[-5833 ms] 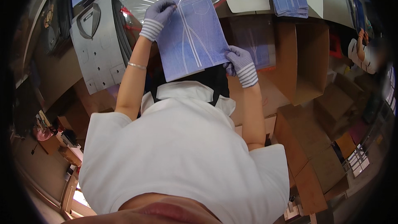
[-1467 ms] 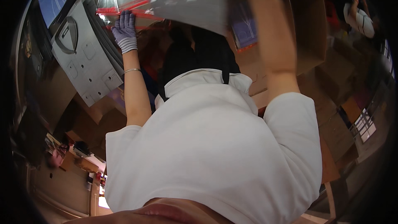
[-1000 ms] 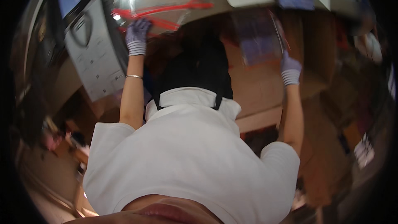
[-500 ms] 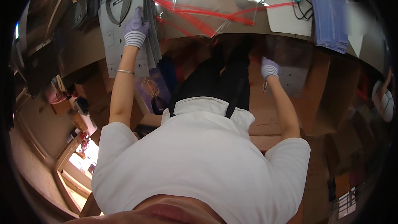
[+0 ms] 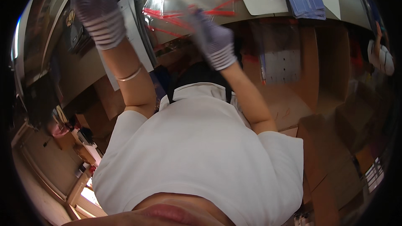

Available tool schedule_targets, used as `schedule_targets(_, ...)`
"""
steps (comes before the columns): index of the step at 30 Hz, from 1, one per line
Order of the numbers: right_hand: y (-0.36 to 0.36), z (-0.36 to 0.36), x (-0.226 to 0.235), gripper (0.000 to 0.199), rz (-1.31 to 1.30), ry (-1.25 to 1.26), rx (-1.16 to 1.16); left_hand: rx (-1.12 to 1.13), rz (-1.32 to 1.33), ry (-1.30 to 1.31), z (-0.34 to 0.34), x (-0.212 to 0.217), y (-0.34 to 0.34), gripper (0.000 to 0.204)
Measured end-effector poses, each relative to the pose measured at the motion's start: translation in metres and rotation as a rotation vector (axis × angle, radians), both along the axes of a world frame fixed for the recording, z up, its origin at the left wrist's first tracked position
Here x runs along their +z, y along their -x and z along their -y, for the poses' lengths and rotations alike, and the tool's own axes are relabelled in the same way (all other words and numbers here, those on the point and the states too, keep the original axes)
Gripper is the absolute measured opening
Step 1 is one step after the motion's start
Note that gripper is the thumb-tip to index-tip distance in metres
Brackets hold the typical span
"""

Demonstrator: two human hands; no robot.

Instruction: Packaging folded shirts into plastic bags and placing them in a box.

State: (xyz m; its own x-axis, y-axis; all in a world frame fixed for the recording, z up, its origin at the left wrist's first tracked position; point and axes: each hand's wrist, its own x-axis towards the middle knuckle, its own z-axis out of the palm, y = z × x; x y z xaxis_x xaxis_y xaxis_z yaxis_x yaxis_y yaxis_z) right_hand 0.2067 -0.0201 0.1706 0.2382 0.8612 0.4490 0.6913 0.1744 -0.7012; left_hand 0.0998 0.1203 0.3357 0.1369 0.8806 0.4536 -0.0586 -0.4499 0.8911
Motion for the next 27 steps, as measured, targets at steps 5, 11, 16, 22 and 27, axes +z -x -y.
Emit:
schedule_targets(5,-0.124,0.086,-0.018,0.021,0.559,0.001,-0.556,-0.470,-0.180,0.205,-0.018,-0.153,-0.066,0.011)
schedule_targets(11,-0.182,0.231,-0.019,0.027,0.600,0.254,-0.687,-0.405,-1.185,-0.191,-0.043,-0.317,-0.093,0.023)
schedule_targets(16,-0.160,0.273,-0.003,0.033,0.057,0.334,-0.700,-0.267,-0.759,0.256,-0.069,-0.348,-0.075,0.021)
schedule_targets(22,-0.114,0.214,-0.016,0.033,0.044,0.379,-0.590,-0.332,-0.786,0.631,-0.075,-0.313,-0.083,0.027)
schedule_targets(27,-0.102,0.174,-0.032,0.023,0.000,0.598,-0.393,-0.016,-0.487,0.325,-0.100,-0.320,-0.059,0.015)
